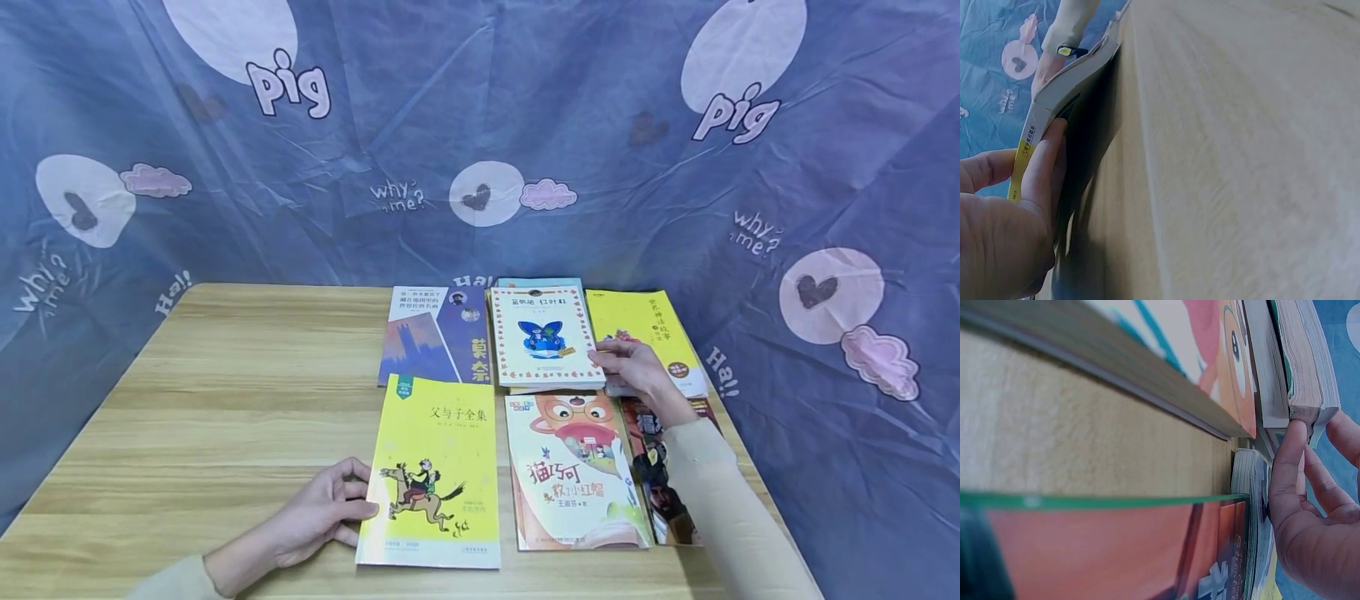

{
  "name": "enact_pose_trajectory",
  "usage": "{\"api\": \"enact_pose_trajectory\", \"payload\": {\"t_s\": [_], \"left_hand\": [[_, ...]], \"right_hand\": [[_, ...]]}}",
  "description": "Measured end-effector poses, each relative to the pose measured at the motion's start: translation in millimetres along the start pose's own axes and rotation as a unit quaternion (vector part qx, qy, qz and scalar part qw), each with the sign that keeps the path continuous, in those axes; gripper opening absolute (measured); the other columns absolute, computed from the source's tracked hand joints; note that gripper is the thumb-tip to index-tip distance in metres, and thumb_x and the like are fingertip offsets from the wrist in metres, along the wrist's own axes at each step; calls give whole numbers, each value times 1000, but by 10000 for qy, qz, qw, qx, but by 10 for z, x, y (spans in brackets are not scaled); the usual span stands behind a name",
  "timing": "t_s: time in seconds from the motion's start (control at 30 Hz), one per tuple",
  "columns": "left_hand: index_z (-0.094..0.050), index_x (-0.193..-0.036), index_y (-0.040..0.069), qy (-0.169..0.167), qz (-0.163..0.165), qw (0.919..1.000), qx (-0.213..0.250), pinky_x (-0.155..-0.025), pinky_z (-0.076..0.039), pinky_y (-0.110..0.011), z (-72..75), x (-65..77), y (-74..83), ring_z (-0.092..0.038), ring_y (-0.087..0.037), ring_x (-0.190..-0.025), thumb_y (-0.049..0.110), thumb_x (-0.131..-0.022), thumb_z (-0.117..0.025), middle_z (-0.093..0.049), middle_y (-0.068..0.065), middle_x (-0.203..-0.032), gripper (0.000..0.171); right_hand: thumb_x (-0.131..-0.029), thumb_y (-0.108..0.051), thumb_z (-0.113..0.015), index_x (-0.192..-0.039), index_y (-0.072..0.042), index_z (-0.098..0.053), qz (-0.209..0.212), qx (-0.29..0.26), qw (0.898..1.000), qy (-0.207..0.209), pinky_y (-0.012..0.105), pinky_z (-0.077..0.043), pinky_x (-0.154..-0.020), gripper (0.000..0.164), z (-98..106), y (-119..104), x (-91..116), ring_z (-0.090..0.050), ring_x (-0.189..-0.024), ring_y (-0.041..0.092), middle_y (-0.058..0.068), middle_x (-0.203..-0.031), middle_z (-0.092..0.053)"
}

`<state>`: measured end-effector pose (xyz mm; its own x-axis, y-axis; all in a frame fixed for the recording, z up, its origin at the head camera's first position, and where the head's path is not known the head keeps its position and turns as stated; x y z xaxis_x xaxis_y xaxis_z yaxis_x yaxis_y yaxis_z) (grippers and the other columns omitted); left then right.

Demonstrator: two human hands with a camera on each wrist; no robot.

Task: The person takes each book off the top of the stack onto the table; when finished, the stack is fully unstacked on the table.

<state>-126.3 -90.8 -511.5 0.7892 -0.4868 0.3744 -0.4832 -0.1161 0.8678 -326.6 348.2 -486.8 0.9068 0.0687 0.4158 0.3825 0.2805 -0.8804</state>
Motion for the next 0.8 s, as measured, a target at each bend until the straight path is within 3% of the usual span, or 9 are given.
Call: {"api": "enact_pose_trajectory", "payload": {"t_s": [0.3, 0.47, 0.8], "left_hand": [[-42, -123, -9, -21, 195, 9994, -277, -80, -72, -43, 41, -36, -80, -78, -27, -94, -2, -92, -72, -73, -17, -112, 44], [-50, -118, -9, 12, 316, 9982, -517, -75, -72, -38, 92, -42, -89, -78, -21, -83, 1, -91, -76, -78, -11, -99, 39], [-54, -120, -11, 18, 311, 9972, -680, -74, -72, -36, 106, -79, -70, -78, -19, -78, 0, -90, -77, -79, -10, -94, 39]], "right_hand": [[-102, -35, -72, -156, 1, -42, -19, 43, 10000, 37, 23, -68, -73, 71, 9, 11, -4, -76, -83, 4, -18, -89, -76], [-101, -36, -73, -157, 1, -40, -62, 91, 9999, 43, 22, -68, -74, 75, 4, 22, -12, -76, -83, 4, -19, -89, -76], [-101, -35, -73, -158, 2, -40, -16, -13, 10000, 18, 22, -68, -77, 76, 1, 15, -13, -76, -85, 4, -19, -91, -76]]}}
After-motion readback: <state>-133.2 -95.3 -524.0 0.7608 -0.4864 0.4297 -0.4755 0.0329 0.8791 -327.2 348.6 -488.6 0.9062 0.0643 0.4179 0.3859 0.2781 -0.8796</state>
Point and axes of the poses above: each hand's wrist, its own x-axis away from the middle knuckle, its own z-axis out of the back of the hand, y = z × x, the point moved 10 cm from there along -x, towards the middle knuckle
